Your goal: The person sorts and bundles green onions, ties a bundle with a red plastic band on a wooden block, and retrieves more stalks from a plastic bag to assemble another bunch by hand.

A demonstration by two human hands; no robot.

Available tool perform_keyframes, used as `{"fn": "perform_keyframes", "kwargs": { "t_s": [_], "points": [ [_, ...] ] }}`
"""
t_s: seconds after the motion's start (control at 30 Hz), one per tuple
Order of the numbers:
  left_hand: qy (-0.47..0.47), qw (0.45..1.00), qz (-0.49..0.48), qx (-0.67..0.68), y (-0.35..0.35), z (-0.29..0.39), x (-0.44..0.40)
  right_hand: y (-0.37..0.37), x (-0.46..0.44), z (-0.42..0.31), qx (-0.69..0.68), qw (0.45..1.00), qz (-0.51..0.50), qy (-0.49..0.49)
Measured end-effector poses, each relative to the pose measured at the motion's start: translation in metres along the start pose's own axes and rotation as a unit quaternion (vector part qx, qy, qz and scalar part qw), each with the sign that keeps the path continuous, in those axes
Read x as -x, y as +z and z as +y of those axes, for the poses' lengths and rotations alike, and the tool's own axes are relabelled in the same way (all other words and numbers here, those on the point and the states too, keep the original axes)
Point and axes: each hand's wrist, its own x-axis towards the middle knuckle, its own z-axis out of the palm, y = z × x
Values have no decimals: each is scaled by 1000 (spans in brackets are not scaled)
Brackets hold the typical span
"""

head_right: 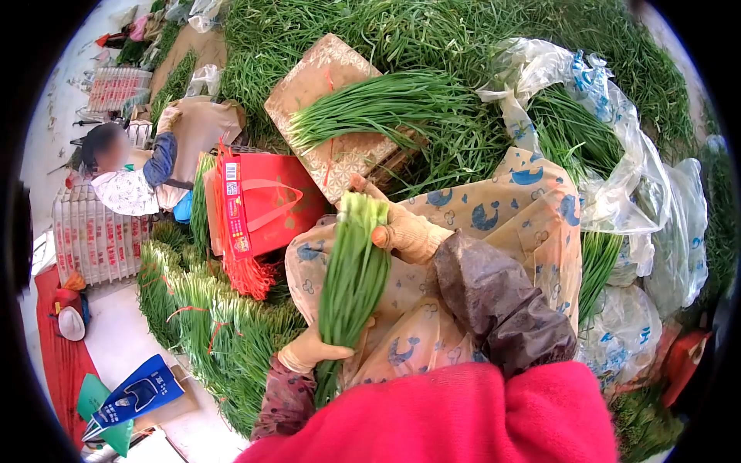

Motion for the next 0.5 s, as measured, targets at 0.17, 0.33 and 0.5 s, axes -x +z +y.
{"fn": "perform_keyframes", "kwargs": {
  "t_s": [0.17,0.33,0.5],
  "points": [
    [-75,992,42,-92,2,-30,5,5,13,-26,-1,997,-27,71],
    [-16,996,-5,-90,8,-40,-4,17,19,-29,10,999,-41,10],
    [-4,997,-74,-23,14,-30,-14,54,25,-49,28,998,-28,-48]
  ]
}}
